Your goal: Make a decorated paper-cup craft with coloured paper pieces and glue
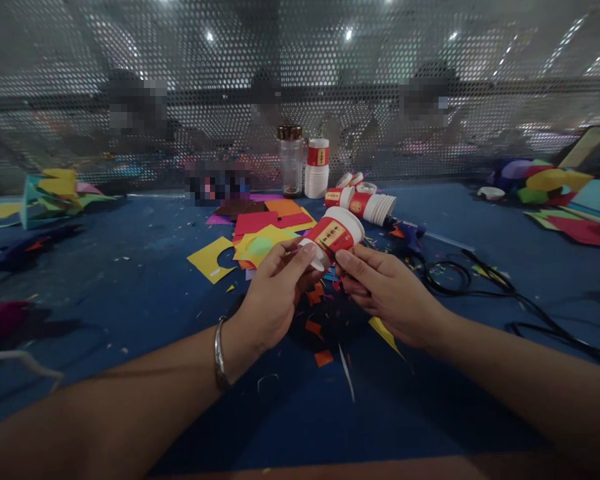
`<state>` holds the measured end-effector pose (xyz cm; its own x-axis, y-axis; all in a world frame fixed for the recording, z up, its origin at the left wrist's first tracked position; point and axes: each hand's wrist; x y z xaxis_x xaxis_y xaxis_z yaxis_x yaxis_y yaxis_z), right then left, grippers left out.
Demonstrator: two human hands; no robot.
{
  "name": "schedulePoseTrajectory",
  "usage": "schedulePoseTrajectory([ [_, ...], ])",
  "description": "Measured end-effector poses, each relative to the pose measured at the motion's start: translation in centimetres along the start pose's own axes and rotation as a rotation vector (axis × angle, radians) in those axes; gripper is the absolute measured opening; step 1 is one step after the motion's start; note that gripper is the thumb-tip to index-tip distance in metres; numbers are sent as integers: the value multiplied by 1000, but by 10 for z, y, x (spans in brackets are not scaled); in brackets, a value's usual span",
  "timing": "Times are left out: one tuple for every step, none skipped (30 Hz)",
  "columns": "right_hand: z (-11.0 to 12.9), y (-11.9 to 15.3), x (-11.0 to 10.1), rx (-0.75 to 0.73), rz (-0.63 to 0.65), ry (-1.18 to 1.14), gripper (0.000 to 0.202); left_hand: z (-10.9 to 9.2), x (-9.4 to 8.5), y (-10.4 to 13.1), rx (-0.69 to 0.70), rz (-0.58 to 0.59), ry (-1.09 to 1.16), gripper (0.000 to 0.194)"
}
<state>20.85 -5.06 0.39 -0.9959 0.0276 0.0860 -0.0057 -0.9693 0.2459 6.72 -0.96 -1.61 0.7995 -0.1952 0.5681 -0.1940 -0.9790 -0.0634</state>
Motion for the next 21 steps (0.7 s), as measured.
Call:
schedulePoseTrajectory([
  [0, 0, 0, -11, -1, 0, 29, 0, -1, 0, 22, 16, -15, 19],
  [1, 0, 0, -22, 0, 0, 29, 0, -2, -1, 49, 36, -33, 21],
  [1, 0, 0, -30, 4, 1, 29, 1, -2, -1, 77, 59, -53, 24],
  [1, 0, 0, -37, 9, 1, 30, 1, -3, -2, 106, 80, -72, 27],
  [1, 1, 0, -45, 15, -1, 30, 1, -4, -2, 134, 99, -91, 28],
  [1, 1, 0, -53, 19, -2, 31, 1, -5, -3, 159, 113, -108, 30],
  [0, 1, 0, -61, 20, -3, 32, 1, -6, -3, 180, 120, -122, 30],
  [0, 2, -1, -69, 16, -1, 32, 2, -6, -3, 195, 125, -134, 30],
  [-1, 2, -1, -74, 11, 3, 33, 2, -6, -3, 205, 130, -144, 30],
  [-1, 3, -1, -76, 4, 9, 33, 2, -6, -3, 211, 134, -151, 29],
  [-1, 4, -1, -77, 0, 16, 34, 2, -6, -3, 211, 138, -154, 29],
  [-2, 4, -2, -77, -2, 22, 35, 3, -6, -2, 209, 142, -155, 29],
  [-2, 5, -2, -76, -3, 28, 35, 3, -6, -2, 207, 147, -156, 28],
  [-2, 5, -2, -75, -4, 35, 35, 3, -6, -2, 203, 151, -157, 28],
  [-2, 6, -2, -77, -5, 42, 36, 3, -6, -2, 200, 155, -156, 28],
  [-1, 6, -2, -78, -7, 49, 37, 3, -6, -1, 194, 159, -156, 27],
  [-1, 6, -2, -76, -10, 57, 38, 3, -6, -1, 181, 163, -156, 27],
  [-2, 6, -3, -75, -15, 65, 39, 3, -6, -1, 165, 166, -158, 28],
  [-2, 6, -3, -75, -18, 72, 40, 3, -6, -1, 147, 171, -163, 28],
  [-2, 6, -3, -78, -24, 80, 41, 3, -6, -2, 131, 176, -171, 29],
  [-2, 6, -4, -84, -30, 89, 41, 3, -6, -2, 122, 182, -181, 29],
])
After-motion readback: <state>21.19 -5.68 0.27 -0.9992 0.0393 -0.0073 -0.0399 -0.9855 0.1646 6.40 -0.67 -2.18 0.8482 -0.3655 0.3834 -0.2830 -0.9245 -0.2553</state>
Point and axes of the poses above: each hand's wrist, its own y-axis away from the middle knuckle, its own x-axis out of the palm, z = x × y, and after that the axes turned 6 degrees about x, right-handed
